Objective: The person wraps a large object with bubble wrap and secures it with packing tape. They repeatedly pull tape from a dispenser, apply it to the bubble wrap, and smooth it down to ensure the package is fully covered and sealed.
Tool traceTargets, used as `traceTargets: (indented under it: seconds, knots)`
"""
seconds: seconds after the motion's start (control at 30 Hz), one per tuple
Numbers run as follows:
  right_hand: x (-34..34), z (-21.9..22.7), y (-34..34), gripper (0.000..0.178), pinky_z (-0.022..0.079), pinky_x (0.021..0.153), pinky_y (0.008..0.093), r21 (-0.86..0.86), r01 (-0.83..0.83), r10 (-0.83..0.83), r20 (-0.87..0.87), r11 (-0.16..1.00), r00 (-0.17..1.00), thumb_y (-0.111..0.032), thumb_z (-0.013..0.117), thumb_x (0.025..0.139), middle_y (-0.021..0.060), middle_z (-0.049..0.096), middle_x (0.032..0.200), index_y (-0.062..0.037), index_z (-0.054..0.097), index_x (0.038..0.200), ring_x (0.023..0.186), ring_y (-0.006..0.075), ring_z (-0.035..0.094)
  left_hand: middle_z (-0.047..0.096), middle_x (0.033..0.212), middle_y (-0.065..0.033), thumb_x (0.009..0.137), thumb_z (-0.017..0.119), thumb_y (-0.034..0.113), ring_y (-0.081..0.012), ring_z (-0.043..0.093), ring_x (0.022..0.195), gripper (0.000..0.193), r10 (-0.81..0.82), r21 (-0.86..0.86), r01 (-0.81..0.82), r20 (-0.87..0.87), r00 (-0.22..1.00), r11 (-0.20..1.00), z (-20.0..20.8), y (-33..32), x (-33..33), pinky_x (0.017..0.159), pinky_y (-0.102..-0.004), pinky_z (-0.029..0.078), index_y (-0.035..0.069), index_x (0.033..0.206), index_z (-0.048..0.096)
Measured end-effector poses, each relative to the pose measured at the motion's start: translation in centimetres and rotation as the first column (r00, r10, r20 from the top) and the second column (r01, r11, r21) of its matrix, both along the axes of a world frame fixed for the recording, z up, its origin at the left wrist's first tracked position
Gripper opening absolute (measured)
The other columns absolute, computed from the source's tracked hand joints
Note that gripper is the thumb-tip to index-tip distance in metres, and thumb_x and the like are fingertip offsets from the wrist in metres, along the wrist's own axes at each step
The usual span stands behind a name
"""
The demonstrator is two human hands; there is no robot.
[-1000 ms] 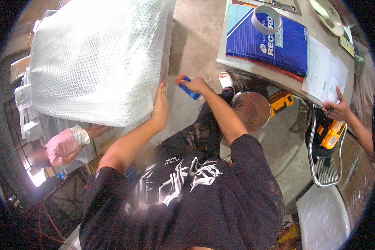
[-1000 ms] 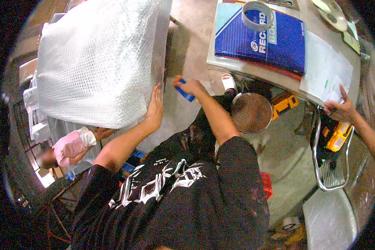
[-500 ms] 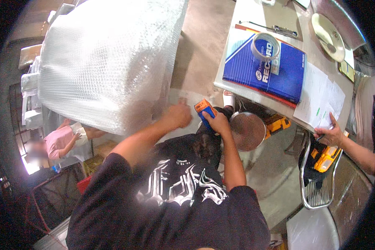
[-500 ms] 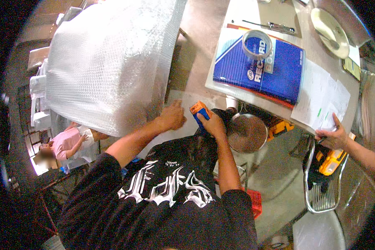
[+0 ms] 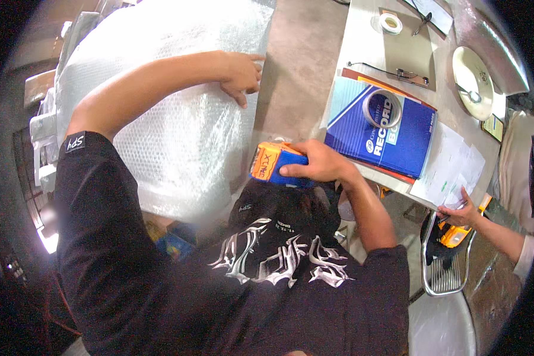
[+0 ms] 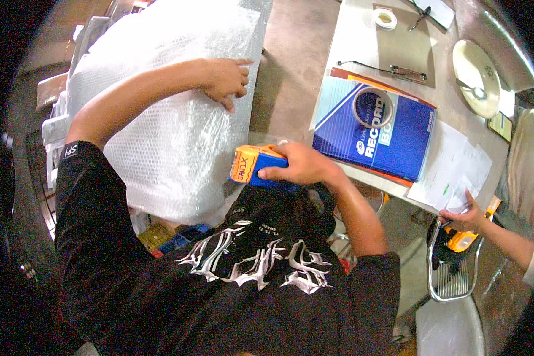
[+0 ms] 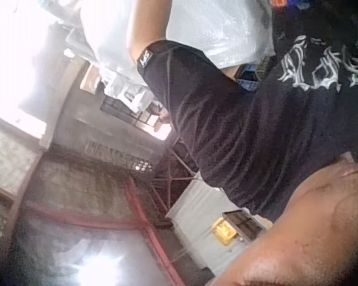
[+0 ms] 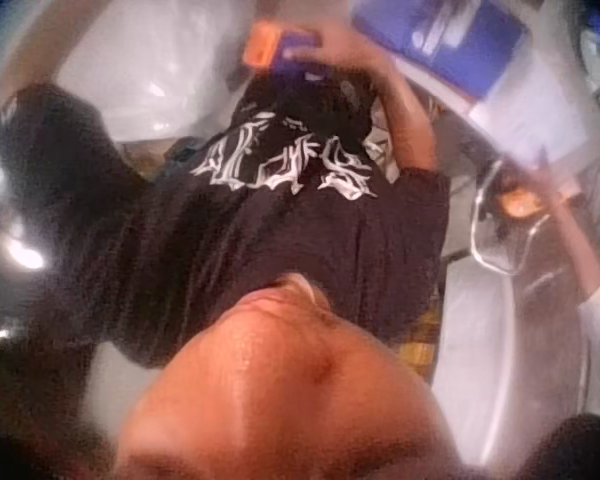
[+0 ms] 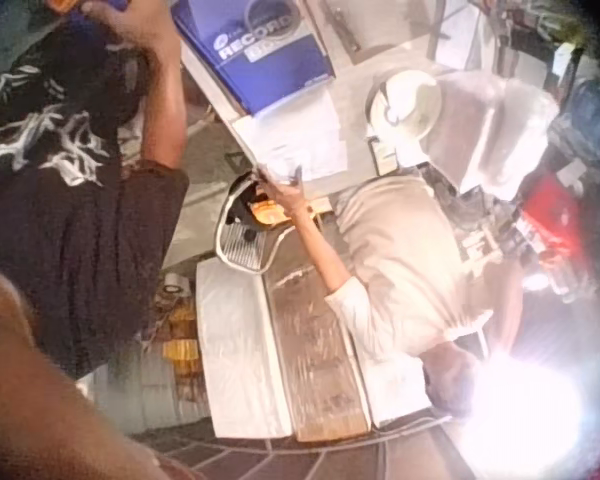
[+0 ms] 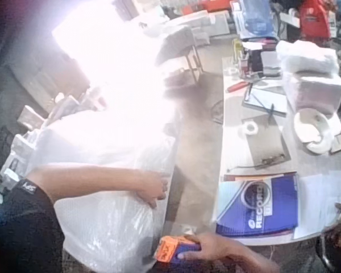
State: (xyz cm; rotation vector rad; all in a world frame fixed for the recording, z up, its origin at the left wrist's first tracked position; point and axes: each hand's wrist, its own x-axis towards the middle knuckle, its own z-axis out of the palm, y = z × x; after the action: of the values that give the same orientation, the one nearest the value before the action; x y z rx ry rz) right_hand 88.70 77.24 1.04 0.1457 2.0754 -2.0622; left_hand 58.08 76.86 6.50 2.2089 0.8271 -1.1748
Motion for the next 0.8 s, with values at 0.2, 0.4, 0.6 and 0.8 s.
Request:
traceTargets:
  seconds: [0.2, 0.4, 0.6, 0.8]
  knots:
    - [-4.2, -1.3, 2.4, 0.069, 0.053, 0.086, 0.0401, -0.026, 0.007, -0.003, 0.14, 1.0, 0.99, -0.055, 0.073, 0.085, 0.0221, 0.073, 0.102, 0.0028, 0.065, 0.122, 0.094, 0.0295, 0.071, 0.072, 0.084, -0.019, 0.088, 0.064, 0.053, -0.0427, 0.069, 0.083, 0.052, 0.196, -0.104, -0.183, 0.128, 0.972, 0.978, -2.2, 2.7, -1.0, 0.076, -0.0523, 0.054, 0.003, 0.086, 0.074]
    - [-7.3, -0.1, 1.4, 0.07, 0.053, 0.087, 0.0435, -0.014, -0.073, 0.074, 0.068, 0.997, 0.995, -0.058, 0.072, 0.084, 0.0245, 0.071, 0.103, 0.001, 0.066, 0.12, 0.096, 0.0369, 0.07, 0.072, 0.079, -0.0187, 0.084, 0.068, 0.049, -0.0399, 0.07, 0.077, 0.047, 0.122, 0.097, -0.135, 0.124, 0.985, 0.986, -4.1, 3.0, -3.2, 0.073, -0.0495, 0.056, 0.003, 0.079, 0.075]
    - [-12.5, 2.6, 0.9, 0.06, 0.054, 0.077, 0.0469, -0.002, -0.159, 0.159, -0.038, 0.987, 0.987, -0.058, 0.071, 0.083, 0.024, 0.072, 0.085, 0.0002, 0.074, 0.098, 0.082, 0.0393, 0.071, 0.072, 0.079, -0.0181, 0.084, 0.069, 0.048, -0.0379, 0.071, 0.077, 0.046, 0.044, 0.127, -0.051, 0.051, 0.998, 0.991, -5.3, 2.8, -3.2, 0.074, -0.0482, 0.056, 0.003, 0.08, 0.075]
    - [-13.2, 2.8, 1.2, 0.061, 0.054, 0.073, 0.0484, 0.049, -0.189, 0.189, -0.006, 0.981, 0.982, -0.06, 0.07, 0.083, 0.0254, 0.07, 0.079, 0.0006, 0.074, 0.089, 0.075, 0.0411, 0.07, 0.073, 0.08, -0.0172, 0.088, 0.062, 0.052, -0.0367, 0.071, 0.081, 0.052, 0.105, 0.035, -0.107, 0.054, 0.993, 0.994, -3.1, 4.1, -2.7, 0.076, -0.0461, 0.056, 0.003, 0.083, 0.076]
